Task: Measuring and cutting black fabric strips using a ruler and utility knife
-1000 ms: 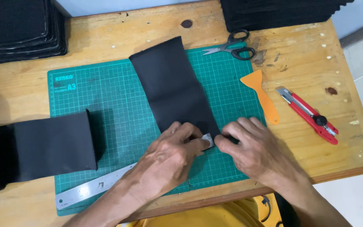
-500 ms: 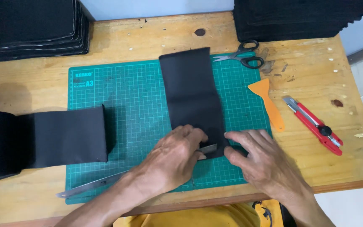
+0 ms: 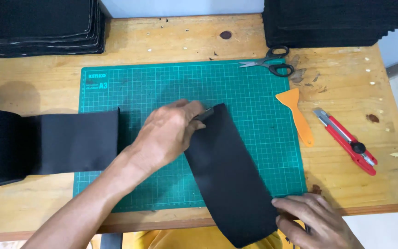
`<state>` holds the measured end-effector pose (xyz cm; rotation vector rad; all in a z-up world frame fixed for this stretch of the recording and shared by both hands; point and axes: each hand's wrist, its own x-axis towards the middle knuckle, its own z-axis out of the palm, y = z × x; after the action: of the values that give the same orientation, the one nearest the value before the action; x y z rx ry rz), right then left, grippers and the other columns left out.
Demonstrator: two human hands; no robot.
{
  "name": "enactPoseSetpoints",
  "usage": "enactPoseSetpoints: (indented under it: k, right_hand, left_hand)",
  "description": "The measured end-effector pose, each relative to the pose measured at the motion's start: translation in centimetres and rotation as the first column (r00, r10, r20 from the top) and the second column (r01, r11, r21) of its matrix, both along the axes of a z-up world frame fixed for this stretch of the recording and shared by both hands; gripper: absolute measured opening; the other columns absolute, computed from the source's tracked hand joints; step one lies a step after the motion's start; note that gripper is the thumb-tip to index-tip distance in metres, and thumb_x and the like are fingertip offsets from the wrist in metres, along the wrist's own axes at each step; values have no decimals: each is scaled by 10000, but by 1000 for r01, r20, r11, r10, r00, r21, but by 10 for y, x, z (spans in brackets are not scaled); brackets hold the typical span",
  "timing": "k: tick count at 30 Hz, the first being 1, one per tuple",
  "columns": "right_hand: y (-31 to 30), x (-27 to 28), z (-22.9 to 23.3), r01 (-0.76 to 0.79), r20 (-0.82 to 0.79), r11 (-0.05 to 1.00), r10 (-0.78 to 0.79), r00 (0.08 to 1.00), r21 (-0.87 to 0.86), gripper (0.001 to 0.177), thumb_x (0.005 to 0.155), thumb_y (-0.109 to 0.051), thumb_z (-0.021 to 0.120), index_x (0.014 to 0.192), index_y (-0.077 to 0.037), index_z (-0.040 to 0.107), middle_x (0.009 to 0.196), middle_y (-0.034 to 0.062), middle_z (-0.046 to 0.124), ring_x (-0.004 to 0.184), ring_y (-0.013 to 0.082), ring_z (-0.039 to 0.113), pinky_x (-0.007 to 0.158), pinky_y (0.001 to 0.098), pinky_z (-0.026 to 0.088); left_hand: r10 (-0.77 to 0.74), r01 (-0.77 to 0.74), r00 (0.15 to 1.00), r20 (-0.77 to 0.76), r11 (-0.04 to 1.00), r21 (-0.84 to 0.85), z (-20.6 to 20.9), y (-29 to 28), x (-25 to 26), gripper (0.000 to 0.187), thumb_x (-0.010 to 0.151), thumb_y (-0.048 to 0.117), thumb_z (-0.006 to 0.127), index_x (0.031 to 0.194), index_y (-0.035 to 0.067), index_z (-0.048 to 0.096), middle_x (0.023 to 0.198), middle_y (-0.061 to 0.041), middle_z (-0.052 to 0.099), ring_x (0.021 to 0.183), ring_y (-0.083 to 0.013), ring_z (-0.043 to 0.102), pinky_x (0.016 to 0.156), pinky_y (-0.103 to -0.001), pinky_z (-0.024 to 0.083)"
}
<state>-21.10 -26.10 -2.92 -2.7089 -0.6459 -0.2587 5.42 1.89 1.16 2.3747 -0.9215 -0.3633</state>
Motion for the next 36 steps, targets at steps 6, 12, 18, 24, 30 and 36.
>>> enactPoseSetpoints:
  k: [6, 12, 18, 24, 30, 36]
  right_hand:
    - [-10, 22, 29, -254, -201, 965, 260, 944, 58, 261, 961, -466, 740, 952, -207, 710, 1268, 46, 667, 1088, 255, 635, 819, 472, 456]
    - [47, 141, 96, -21, 58, 972, 8, 998, 235, 72, 964, -39, 664, 912, 9, 652, 935, 116, 682, 852, 257, 666, 770, 360, 534]
    - [65, 225, 30, 40, -112, 983, -19, 994, 182, 287, 910, -111, 733, 1184, -67, 658, 1136, 108, 668, 960, 336, 579, 819, 450, 450]
    - [68, 233, 28, 99, -209, 927, -23, 978, 362, 92, 875, -40, 753, 925, -105, 712, 818, 95, 629, 821, 340, 657, 742, 452, 554]
    - [69, 232, 27, 128, -243, 922, -38, 969, 367, 96, 890, -30, 735, 949, -106, 727, 800, 104, 629, 799, 340, 666, 746, 452, 548]
    - [63, 225, 38, 170, -301, 891, -40, 953, 421, 248, 843, 36, 741, 1064, -67, 694, 889, 142, 694, 860, 323, 719, 790, 422, 573]
  left_hand:
    - [-107, 107, 994, 13, 987, -118, -8, 2, 9, 177, 935, 137, 737, 1096, 64, 731, 975, -89, 747, 807, -327, 709, 623, -447, 527]
    - [-160, 162, 987, 30, 984, -76, -17, 1, 17, 286, 942, 172, 724, 1209, 68, 729, 1079, -113, 748, 953, -375, 685, 727, -479, 549]
    - [-185, 191, 981, 60, 975, -117, -20, 5, 16, 356, 999, 197, 659, 1336, 85, 681, 852, -111, 591, 776, -337, 590, 604, -460, 465]
    - [10, -9, 1000, -6, 991, 131, 16, 6, 11, 367, 950, 315, 718, 1287, 179, 674, 954, -100, 678, 912, -368, 730, 772, -523, 601]
    - [89, -60, 963, -254, 991, 120, 26, 29, 12, 200, 893, 101, 711, 1092, 115, 702, 840, -100, 734, 847, -347, 760, 726, -461, 612]
    - [25, -72, 957, -289, 986, -151, 16, 35, 27, 176, 915, 0, 658, 986, 104, 781, 830, -109, 742, 830, -297, 759, 751, -413, 602]
